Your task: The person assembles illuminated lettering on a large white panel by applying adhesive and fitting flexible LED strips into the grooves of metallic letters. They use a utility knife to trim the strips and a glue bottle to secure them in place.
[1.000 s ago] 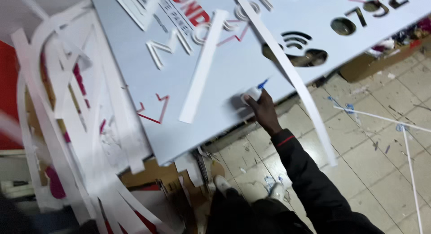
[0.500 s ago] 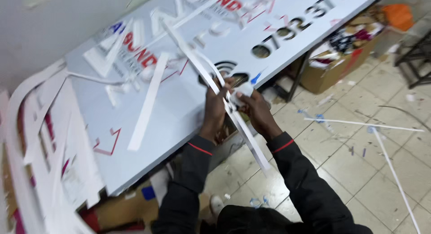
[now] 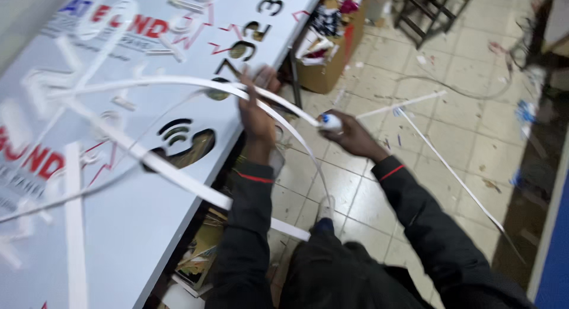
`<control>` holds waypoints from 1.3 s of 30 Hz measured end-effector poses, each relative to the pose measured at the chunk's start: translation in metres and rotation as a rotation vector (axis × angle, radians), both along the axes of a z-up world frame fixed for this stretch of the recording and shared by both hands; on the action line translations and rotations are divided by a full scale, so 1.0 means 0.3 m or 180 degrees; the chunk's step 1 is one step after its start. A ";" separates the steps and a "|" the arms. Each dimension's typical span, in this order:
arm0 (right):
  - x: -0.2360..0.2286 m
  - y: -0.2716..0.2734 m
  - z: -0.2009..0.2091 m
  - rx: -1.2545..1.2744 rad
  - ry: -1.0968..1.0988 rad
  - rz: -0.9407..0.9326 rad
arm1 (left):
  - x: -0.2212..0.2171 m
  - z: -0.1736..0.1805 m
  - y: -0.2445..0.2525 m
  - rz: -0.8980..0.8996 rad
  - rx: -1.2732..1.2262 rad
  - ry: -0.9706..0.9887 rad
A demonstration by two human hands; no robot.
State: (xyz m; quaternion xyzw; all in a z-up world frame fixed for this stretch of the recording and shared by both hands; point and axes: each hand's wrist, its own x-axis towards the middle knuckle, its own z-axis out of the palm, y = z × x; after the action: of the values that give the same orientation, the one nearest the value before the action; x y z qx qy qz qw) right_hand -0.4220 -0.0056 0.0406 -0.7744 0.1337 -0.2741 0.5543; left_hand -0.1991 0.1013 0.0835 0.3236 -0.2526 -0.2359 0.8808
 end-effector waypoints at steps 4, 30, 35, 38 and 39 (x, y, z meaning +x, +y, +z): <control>-0.257 -0.312 -0.019 -0.0312 0.0592 -0.0263 | 0.182 0.063 -0.176 0.0182 -0.0360 0.0371; -1.091 -1.515 -0.537 0.1166 0.1347 -0.1035 | -0.809 -0.696 -1.803 -0.1314 0.0877 0.1216; -1.342 -1.752 -1.007 0.0989 0.2332 -0.1073 | -0.875 -1.179 -2.010 -0.1192 0.2081 0.1171; -1.412 -1.867 -1.343 0.0602 0.3447 -0.0890 | -0.842 -1.560 -2.171 -0.0690 0.3177 0.1340; -1.426 -1.883 -1.464 0.0382 0.4038 -0.0824 | -0.831 -1.694 -2.214 -0.0378 0.3874 0.1133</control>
State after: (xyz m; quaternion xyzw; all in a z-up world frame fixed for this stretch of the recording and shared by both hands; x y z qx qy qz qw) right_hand -0.8500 -0.5706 -0.3985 -0.7312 0.5424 0.1800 0.3725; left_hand -0.4484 -0.5628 -0.4246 0.7075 0.0594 -0.4358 0.5532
